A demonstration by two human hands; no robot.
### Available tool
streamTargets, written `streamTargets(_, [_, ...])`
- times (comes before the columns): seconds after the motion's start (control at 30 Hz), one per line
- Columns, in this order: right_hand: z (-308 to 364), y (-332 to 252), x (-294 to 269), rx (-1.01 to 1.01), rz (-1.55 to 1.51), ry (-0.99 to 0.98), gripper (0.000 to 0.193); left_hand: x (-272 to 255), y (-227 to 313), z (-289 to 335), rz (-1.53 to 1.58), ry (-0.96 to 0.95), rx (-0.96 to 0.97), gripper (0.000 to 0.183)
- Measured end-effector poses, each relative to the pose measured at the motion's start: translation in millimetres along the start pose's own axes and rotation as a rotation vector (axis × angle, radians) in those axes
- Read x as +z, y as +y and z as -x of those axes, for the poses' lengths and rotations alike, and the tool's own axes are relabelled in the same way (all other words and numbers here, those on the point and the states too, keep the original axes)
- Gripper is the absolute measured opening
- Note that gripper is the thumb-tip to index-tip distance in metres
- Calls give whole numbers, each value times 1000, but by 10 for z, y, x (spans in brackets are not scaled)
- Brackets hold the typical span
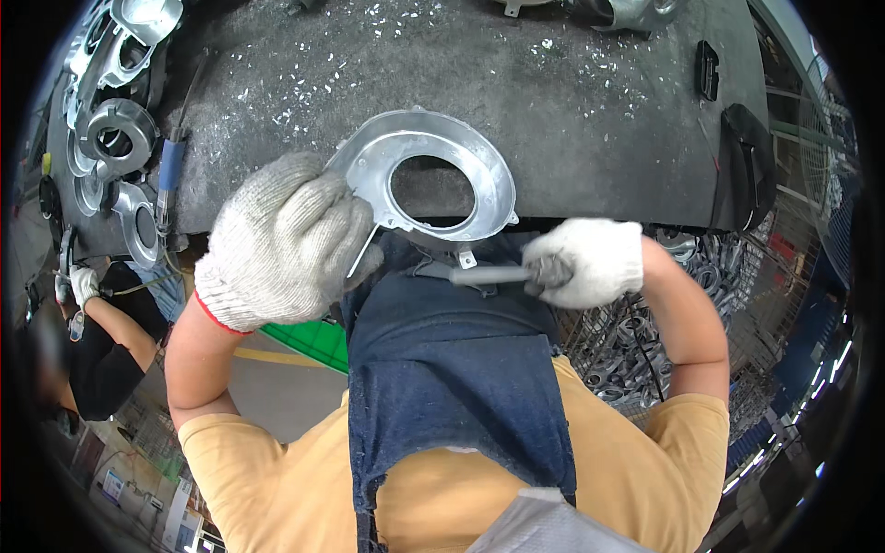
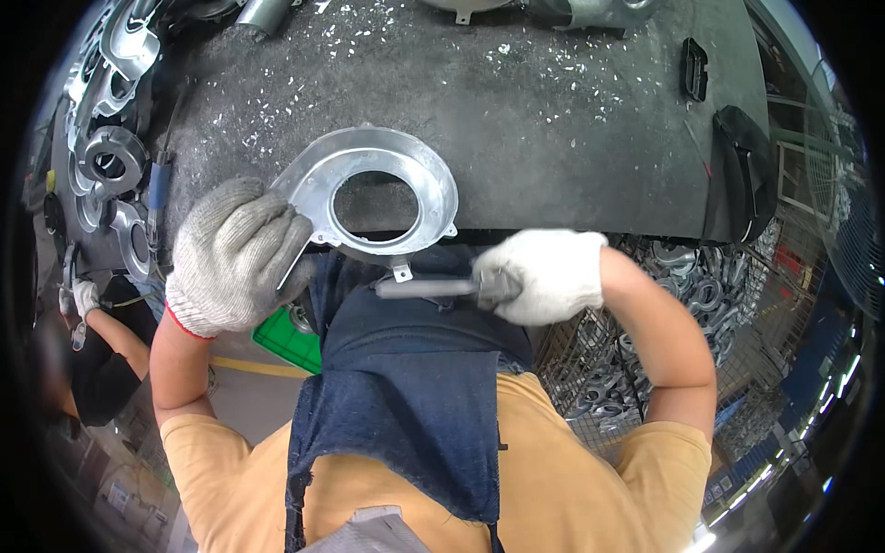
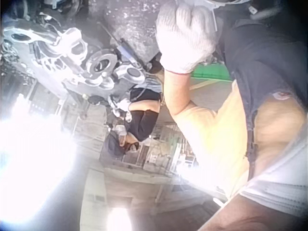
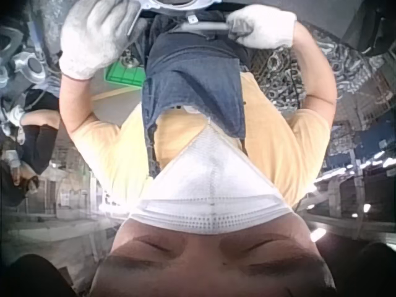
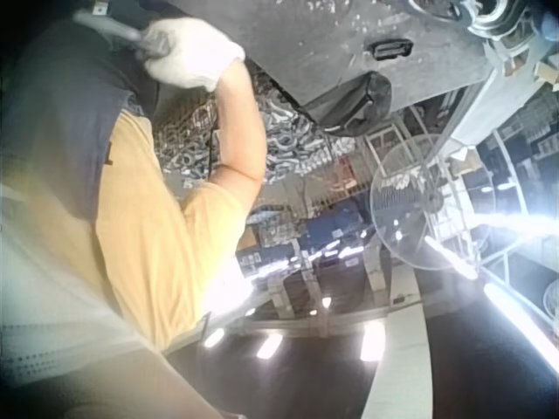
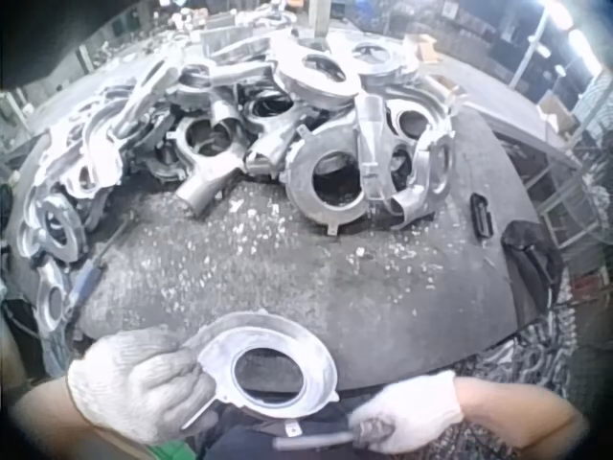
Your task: The person deburrs metal parts using a handheld pneumatic tool and places them onto a pile on the workbench.
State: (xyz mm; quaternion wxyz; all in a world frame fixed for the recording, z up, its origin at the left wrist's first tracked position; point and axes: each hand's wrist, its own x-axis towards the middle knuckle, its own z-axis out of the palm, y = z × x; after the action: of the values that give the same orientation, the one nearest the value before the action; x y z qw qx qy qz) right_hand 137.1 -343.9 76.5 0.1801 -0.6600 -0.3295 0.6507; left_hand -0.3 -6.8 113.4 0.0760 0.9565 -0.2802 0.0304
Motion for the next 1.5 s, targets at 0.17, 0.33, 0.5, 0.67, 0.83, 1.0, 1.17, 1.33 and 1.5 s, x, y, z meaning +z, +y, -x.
streamTargets(0.17, [-34,-10,-161,143,319,14,34,-81,40,-162,-12,-80,109,48])
streamTargets(0.33, [-84,-149,-231,241,228,-216,28,-127,62,-220,1,-82,106,45])
streamTargets(0.5, [44,-520,-206,373,576,-350,35,-142,-52,-358,-51,-77,182,41])
streamTargets(0.67, [325,-229,-11,131,352,85,24,-154,-74,-334,-20,-38,102,37])
streamTargets(0.83, [83,-28,297,161,413,721,15,-196,-123,-392,-22,-58,123,35])
streamTargets(1.0, [-169,37,598,1,107,1065,17,-138,-116,-318,2,-52,27,34])
streamTargets(1.17, [-248,34,710,-23,66,1034,17,-115,-84,-221,15,-9,2,38])
streamTargets(1.33, [-351,-22,667,-47,7,1061,20,-92,-94,-182,16,16,-25,35])
streamTargets(1.5, [-364,-93,664,-8,2,1007,18,-54,-53,-125,29,29,-45,34])
